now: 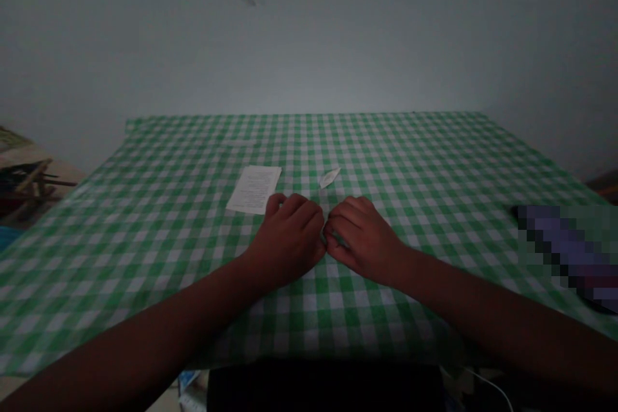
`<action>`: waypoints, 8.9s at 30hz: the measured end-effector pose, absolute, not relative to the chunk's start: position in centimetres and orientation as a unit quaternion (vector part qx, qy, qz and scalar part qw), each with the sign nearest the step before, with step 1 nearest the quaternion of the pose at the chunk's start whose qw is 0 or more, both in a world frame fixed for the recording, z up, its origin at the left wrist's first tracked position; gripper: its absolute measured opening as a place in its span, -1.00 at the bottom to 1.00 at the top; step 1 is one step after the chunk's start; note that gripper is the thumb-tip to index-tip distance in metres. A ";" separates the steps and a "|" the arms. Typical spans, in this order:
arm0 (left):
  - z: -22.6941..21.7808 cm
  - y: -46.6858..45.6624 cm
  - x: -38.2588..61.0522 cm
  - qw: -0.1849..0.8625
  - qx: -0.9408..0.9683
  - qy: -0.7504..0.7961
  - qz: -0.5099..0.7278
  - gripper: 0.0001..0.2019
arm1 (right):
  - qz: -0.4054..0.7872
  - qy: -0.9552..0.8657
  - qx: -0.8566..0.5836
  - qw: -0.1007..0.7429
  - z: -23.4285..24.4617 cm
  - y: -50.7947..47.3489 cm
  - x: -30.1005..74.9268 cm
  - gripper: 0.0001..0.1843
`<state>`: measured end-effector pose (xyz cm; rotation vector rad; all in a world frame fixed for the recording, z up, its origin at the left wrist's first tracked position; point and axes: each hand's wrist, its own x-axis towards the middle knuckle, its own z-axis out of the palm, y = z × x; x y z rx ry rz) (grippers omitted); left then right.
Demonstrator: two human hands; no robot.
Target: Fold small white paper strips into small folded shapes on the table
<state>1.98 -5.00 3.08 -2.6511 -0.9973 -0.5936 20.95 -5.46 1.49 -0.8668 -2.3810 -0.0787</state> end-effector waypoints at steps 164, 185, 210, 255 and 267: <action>4.0 -5.2 1.2 0.130 -0.896 -0.305 -0.295 -0.92 | -0.122 -0.869 -0.362 0.315 3.5 -6.1 21.9 -0.83; 2.1 -3.0 0.4 -0.141 -0.870 -0.419 -0.216 -0.87 | 0.005 -0.889 -0.322 0.326 2.7 -4.8 23.5 -0.76; 0.9 -2.8 -0.6 0.011 -0.956 -0.278 -0.087 -0.80 | 0.063 -0.936 -0.331 0.099 2.7 -5.0 23.6 -0.65; 2.8 -2.3 -1.7 -0.134 -0.932 -0.333 -0.049 -0.83 | 0.075 -0.906 -0.395 0.131 1.5 -4.3 23.0 -0.73; 3.3 -3.6 -0.6 -0.049 -0.942 -0.329 -0.032 -0.71 | 0.063 -0.913 -0.387 0.113 1.9 -4.7 22.9 -0.67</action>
